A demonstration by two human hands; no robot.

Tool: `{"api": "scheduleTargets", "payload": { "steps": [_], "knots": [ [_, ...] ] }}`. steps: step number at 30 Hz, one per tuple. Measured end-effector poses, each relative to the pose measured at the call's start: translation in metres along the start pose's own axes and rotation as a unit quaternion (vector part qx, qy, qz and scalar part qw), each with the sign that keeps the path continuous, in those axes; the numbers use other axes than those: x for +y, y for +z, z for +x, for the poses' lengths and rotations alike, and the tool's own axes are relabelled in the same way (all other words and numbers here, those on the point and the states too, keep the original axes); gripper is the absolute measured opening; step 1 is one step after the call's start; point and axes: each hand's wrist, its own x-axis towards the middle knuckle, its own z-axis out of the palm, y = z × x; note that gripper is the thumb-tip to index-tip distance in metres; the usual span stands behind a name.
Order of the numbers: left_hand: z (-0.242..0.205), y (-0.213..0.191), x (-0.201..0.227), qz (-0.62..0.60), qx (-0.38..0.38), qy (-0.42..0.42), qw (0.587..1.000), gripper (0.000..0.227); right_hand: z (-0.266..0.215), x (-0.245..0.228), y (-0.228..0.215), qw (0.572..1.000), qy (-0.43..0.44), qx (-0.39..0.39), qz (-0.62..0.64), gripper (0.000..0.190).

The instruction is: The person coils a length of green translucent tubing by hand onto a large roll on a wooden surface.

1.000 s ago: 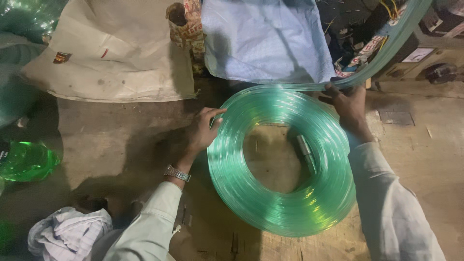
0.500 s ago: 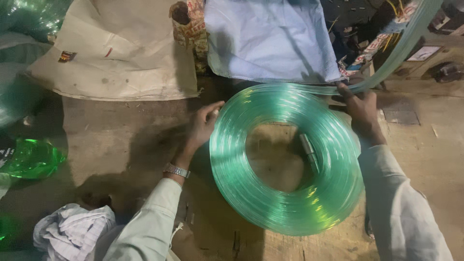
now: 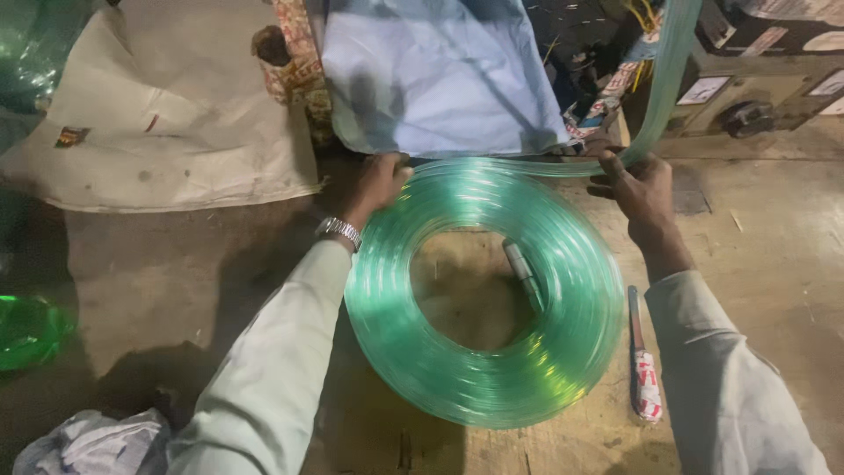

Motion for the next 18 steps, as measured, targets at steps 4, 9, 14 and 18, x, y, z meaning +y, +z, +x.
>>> {"api": "scheduleTargets", "payload": {
  "steps": [4, 9, 14, 18],
  "knots": [
    [0.013, 0.010, 0.000, 0.029, -0.034, -0.044, 0.998, 0.029, -0.008, -0.010, 0.001, 1.000, 0.004, 0.007, -0.018, 0.037],
    [0.008, -0.007, 0.025, 0.040, -0.050, -0.092, 0.994, 0.029, -0.024, -0.040, 0.000, 0.991, 0.011, 0.015, 0.131, 0.035],
    [0.007, 0.003, 0.011, 0.029, -0.016, -0.073, 0.997, 0.029, -0.029, -0.028, -0.004, 0.992, 0.001, -0.005, 0.128, 0.045],
    [-0.001, -0.002, 0.021, 0.033, -0.002, -0.083, 0.996, 0.028, -0.037, -0.021, -0.001, 0.991, 0.034, 0.010, 0.128, 0.044]
  ]
}}
